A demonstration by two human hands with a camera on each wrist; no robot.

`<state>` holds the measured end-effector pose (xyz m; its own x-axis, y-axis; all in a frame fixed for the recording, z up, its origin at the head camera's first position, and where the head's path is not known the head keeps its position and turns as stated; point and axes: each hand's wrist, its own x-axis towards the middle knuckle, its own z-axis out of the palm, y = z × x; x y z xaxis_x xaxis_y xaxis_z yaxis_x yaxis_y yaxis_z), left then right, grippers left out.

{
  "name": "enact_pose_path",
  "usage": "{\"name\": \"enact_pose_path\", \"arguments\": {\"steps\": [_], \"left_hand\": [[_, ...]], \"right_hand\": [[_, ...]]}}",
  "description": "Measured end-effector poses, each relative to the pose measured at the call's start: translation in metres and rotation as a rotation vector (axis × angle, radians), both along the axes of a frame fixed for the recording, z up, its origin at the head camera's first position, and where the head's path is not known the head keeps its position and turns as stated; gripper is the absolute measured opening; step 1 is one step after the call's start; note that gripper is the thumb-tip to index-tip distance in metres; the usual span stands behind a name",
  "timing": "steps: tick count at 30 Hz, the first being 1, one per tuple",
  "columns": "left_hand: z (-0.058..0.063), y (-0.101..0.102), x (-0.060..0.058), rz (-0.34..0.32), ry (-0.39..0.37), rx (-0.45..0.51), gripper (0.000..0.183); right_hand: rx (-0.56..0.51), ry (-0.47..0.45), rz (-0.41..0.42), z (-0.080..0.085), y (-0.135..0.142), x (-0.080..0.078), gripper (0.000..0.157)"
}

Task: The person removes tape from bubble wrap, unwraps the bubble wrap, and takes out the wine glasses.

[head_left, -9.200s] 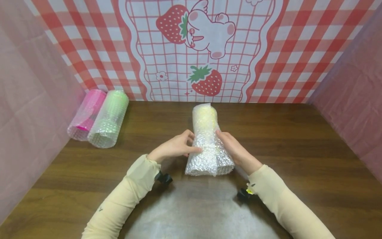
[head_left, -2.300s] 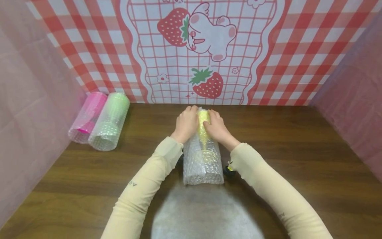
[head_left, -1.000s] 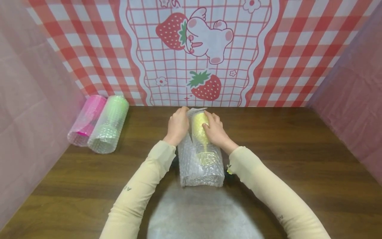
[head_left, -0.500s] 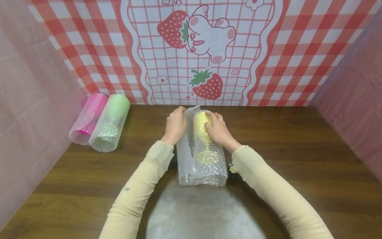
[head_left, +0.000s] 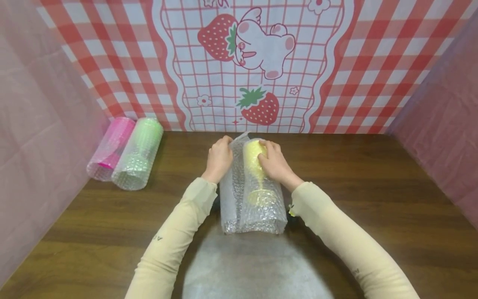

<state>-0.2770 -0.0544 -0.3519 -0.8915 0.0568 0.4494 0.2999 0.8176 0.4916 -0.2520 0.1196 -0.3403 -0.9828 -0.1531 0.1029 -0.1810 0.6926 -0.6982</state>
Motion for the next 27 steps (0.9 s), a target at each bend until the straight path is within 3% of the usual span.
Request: {"name": "enact_pose_path", "arguments": {"steps": [19,27], "left_hand": [[-0.003,-0.003,0.000,-0.006,-0.098,-0.031,0.030],[-0.003,-0.004,0.001,-0.017,-0.175,-0.052,0.032]], "right_hand": [[-0.012,-0.019,-0.017,0.000,0.009,0.001,0.052],[-0.007,-0.017,-0.021,-0.001,0.012,0.000,0.051]]}}
